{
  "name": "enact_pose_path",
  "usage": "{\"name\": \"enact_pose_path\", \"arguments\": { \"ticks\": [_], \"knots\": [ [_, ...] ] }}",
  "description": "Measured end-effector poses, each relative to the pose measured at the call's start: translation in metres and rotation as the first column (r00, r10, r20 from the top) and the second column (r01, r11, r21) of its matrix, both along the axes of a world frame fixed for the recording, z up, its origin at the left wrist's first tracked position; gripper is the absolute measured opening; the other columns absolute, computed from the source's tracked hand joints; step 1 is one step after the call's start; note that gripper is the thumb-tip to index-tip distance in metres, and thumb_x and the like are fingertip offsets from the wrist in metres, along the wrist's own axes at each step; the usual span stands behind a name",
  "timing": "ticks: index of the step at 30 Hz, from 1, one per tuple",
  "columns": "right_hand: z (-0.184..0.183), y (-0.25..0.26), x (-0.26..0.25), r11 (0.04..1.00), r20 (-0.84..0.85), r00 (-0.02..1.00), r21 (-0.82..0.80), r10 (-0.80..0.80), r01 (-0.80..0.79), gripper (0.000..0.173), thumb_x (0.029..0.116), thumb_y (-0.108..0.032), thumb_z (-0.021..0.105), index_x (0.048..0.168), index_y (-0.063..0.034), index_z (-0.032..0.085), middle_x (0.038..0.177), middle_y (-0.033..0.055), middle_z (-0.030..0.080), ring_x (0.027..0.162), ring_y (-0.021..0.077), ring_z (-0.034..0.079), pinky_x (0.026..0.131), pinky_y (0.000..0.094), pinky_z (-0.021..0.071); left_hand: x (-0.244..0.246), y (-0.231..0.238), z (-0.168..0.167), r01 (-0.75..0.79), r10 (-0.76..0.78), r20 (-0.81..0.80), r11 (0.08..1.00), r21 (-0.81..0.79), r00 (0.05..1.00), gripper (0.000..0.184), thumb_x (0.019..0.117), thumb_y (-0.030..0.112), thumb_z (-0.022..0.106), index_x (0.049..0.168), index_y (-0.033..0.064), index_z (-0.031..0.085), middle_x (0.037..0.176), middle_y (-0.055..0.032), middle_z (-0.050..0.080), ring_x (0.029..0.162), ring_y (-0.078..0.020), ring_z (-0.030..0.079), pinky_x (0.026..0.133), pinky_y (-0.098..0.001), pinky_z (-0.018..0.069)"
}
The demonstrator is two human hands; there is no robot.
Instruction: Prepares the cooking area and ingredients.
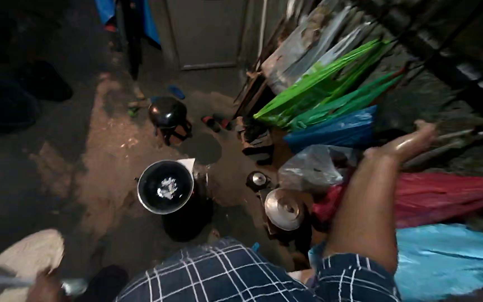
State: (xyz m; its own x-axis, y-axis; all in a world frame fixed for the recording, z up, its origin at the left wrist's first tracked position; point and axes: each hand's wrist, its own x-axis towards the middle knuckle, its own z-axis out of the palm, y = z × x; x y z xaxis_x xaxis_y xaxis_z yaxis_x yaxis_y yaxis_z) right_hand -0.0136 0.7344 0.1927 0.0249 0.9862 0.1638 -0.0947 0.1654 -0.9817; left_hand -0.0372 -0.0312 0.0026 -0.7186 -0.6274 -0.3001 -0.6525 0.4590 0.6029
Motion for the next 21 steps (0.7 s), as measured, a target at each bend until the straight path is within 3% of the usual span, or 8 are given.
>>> {"name": "enact_pose_path", "arguments": {
  "ticks": [2,4,7,11,13,17,19,21],
  "knots": [
    [-0.039,-0.057,-0.008,0.968,-0.002,0.973,-0.098,0.23,-0.229,0.046,0.1079,-0.036,0.039,0.145,-0.0094,0.046,0.137,0.0075,0.057,0.124,0.0156,0.058,0.102,0.0421,0.0526,-0.012,0.004,-0.004,0.008,-0.007,-0.058,1.0,0.015,0.998,0.046,0.1096,0.03,0.042,0.14,-0.0017,0.056,0.139,-0.0282,0.057,0.132,-0.0406,0.053,0.11,-0.0586,0.0399],
    [-0.075,-0.11,-0.017,0.89,0.094,0.891,-0.156,0.445,-0.429,0.047,0.1093,-0.037,0.031,0.14,-0.0044,0.047,0.126,0.0087,0.059,0.114,0.0143,0.06,0.096,0.0394,0.0537,-0.022,0.006,-0.003,-0.022,0.034,-0.114,0.994,0.104,0.993,0.048,0.1098,0.034,0.039,0.138,-0.001,0.057,0.136,-0.0238,0.06,0.124,-0.0323,0.058,0.106,-0.0519,0.0446],
    [-0.104,-0.183,-0.022,0.729,0.36,0.636,-0.277,0.682,-0.626,0.048,0.1103,-0.029,0.033,0.144,0.0031,0.045,0.14,0.0192,0.054,0.124,0.0207,0.056,0.105,0.0402,0.0475,-0.034,-0.006,-0.003,-0.005,0.036,-0.157,0.981,0.193,0.987,0.049,0.1103,0.036,0.037,0.136,0.0003,0.058,0.128,-0.0189,0.062,0.105,-0.0212,0.062,0.092,-0.0435,0.0495],
    [-0.121,-0.272,-0.019,0.539,0.624,0.221,-0.38,0.749,-0.752,0.065,0.0918,-0.013,0.076,0.146,0.0018,0.044,0.139,0.0311,0.056,0.124,0.0414,0.059,0.103,0.0567,0.0499,-0.044,-0.045,-0.004,0.048,-0.001,-0.203,0.972,0.231,0.979,0.047,0.1112,0.036,0.036,0.131,-0.0001,0.06,0.11,-0.0113,0.065,0.082,-0.0104,0.058,0.079,-0.0329,0.0503],
    [-0.135,-0.31,-0.01,0.486,0.736,-0.03,-0.476,0.677,-0.733,0.075,0.0857,-0.017,0.086,0.146,0.0005,0.046,0.132,0.0326,0.06,0.119,0.0474,0.062,0.1,0.0628,0.0505,-0.05,-0.078,-0.009,0.095,-0.041,-0.228,0.968,0.23,0.973,0.045,0.1115,0.035,0.036,0.128,0.0007,0.06,0.094,-0.0035,0.06,0.072,-0.0052,0.055,0.071,-0.0268,0.0498],
    [-0.174,-0.386,0.015,0.526,0.699,-0.461,-0.715,0.547,-0.46,0.047,0.0952,-0.023,0.076,0.132,0.0037,0.063,0.13,0.0321,0.063,0.125,0.0496,0.059,0.106,0.0672,0.0444,-0.067,-0.162,-0.019,0.23,-0.157,-0.291,0.944,0.235,0.944,0.044,0.1118,0.029,0.035,0.13,-0.0025,0.059,0.093,-0.004,0.06,0.073,-0.0051,0.056,0.071,-0.0247,0.0509],
    [-0.203,-0.428,0.032,0.515,0.604,-0.476,-0.796,0.639,-0.319,0.047,0.1006,-0.025,0.069,0.136,0.0052,0.06,0.135,0.0316,0.061,0.13,0.0466,0.057,0.11,0.0634,0.0425,-0.074,-0.204,-0.023,0.276,-0.2,-0.308,0.935,0.224,0.93,0.044,0.1117,0.03,0.036,0.129,-0.0036,0.059,0.093,-0.005,0.059,0.073,-0.0051,0.056,0.071,-0.0241,0.0509],
    [-0.229,-0.466,0.042,0.462,0.516,-0.323,-0.856,0.793,-0.234,0.053,0.1029,-0.023,0.065,0.146,0.0036,0.05,0.141,0.0303,0.056,0.132,0.043,0.055,0.112,0.0583,0.0426,-0.079,-0.235,-0.026,0.293,-0.219,-0.313,0.931,0.215,0.924,0.044,0.1111,0.029,0.037,0.13,-0.0045,0.058,0.094,-0.007,0.059,0.074,-0.0066,0.056,0.073,-0.0255,0.0507]
  ]
}}
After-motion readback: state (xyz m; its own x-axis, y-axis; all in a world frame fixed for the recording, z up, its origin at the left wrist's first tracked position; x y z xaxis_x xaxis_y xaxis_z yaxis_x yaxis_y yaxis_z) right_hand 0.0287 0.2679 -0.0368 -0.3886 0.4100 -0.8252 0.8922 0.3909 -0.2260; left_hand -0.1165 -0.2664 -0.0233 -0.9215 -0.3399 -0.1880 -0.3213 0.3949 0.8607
